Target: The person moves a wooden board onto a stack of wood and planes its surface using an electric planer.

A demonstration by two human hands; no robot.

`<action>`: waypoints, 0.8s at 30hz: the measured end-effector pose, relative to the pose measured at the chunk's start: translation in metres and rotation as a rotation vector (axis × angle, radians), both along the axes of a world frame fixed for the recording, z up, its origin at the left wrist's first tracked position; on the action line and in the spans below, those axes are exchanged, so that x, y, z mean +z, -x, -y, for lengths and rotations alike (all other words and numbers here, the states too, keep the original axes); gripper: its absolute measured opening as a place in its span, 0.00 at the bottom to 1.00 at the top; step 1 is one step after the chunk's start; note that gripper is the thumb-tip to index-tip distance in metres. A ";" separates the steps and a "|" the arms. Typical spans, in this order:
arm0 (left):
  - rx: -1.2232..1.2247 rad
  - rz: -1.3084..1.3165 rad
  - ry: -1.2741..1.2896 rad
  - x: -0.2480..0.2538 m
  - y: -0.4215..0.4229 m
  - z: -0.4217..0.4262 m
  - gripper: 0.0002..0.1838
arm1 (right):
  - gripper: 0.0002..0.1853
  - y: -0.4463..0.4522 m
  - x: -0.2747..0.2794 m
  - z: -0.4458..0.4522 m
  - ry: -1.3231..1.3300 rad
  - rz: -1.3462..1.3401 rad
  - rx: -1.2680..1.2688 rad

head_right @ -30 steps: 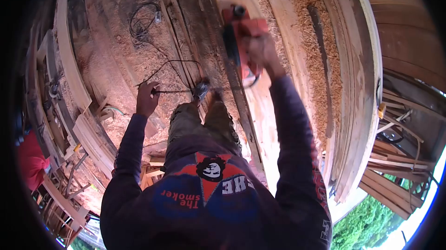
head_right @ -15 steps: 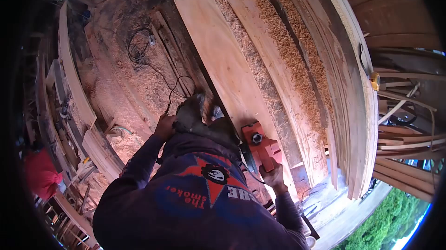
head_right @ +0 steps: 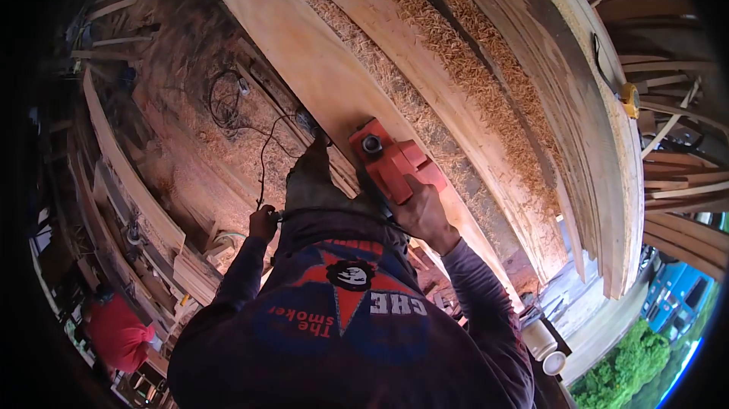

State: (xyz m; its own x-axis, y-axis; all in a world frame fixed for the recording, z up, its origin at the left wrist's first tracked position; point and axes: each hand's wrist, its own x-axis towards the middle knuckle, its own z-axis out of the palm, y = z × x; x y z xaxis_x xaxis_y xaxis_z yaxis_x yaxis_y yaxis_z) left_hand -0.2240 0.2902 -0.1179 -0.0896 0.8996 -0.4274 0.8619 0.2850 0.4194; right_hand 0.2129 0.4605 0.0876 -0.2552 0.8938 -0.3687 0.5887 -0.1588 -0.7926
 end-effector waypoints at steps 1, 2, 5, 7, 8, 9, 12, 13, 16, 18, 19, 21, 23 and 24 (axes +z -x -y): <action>0.063 0.013 0.025 -0.006 0.008 -0.003 0.12 | 0.11 0.012 0.001 -0.016 -0.027 -0.005 0.025; 0.126 0.024 0.049 -0.012 0.017 -0.009 0.12 | 0.12 0.023 0.002 -0.030 -0.055 -0.010 0.051; 0.118 0.016 0.120 -0.033 0.045 -0.033 0.10 | 0.13 0.055 -0.008 -0.066 -0.032 -0.016 0.036; 0.153 0.038 0.162 -0.037 0.061 -0.058 0.09 | 0.14 0.078 -0.014 -0.095 -0.001 -0.021 0.031; 0.150 0.056 0.131 -0.039 0.070 -0.069 0.08 | 0.14 0.091 -0.017 -0.109 -0.010 -0.021 0.033; 0.146 0.073 0.101 -0.038 0.080 -0.081 0.07 | 0.14 0.105 -0.018 -0.123 -0.016 -0.022 0.034; 0.217 0.064 0.140 -0.027 0.101 -0.120 0.07 | 0.13 0.153 -0.027 -0.176 -0.176 0.021 0.170; 0.244 0.031 0.168 -0.025 0.110 -0.129 0.07 | 0.13 0.169 -0.031 -0.195 -0.219 0.044 0.222; 0.294 -0.023 0.191 -0.018 0.137 -0.152 0.07 | 0.12 0.224 -0.038 -0.251 -0.093 -0.020 0.034; 0.350 0.028 0.209 -0.019 0.157 -0.157 0.08 | 0.13 0.257 -0.035 -0.291 -0.097 -0.022 0.034; 0.391 0.042 0.212 -0.025 0.167 -0.158 0.08 | 0.13 0.273 -0.036 -0.310 -0.098 -0.019 0.029; 0.445 0.052 0.209 -0.028 0.182 -0.162 0.07 | 0.11 0.303 -0.032 -0.345 -0.098 0.023 0.020; 0.489 0.057 0.202 -0.020 0.189 -0.169 0.07 | 0.10 0.324 -0.040 -0.378 -0.168 0.050 0.134; 0.517 0.060 0.194 -0.018 0.191 -0.173 0.06 | 0.09 0.337 -0.041 -0.394 -0.163 0.056 0.148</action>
State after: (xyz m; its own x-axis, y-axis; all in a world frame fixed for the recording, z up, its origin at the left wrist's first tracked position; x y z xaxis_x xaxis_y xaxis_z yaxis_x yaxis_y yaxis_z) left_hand -0.4151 0.4629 -0.1355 -0.4691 0.6493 -0.5987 0.5650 0.7416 0.3617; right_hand -0.1238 0.8547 0.0470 -0.3714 0.8969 -0.2400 0.6398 0.0598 -0.7662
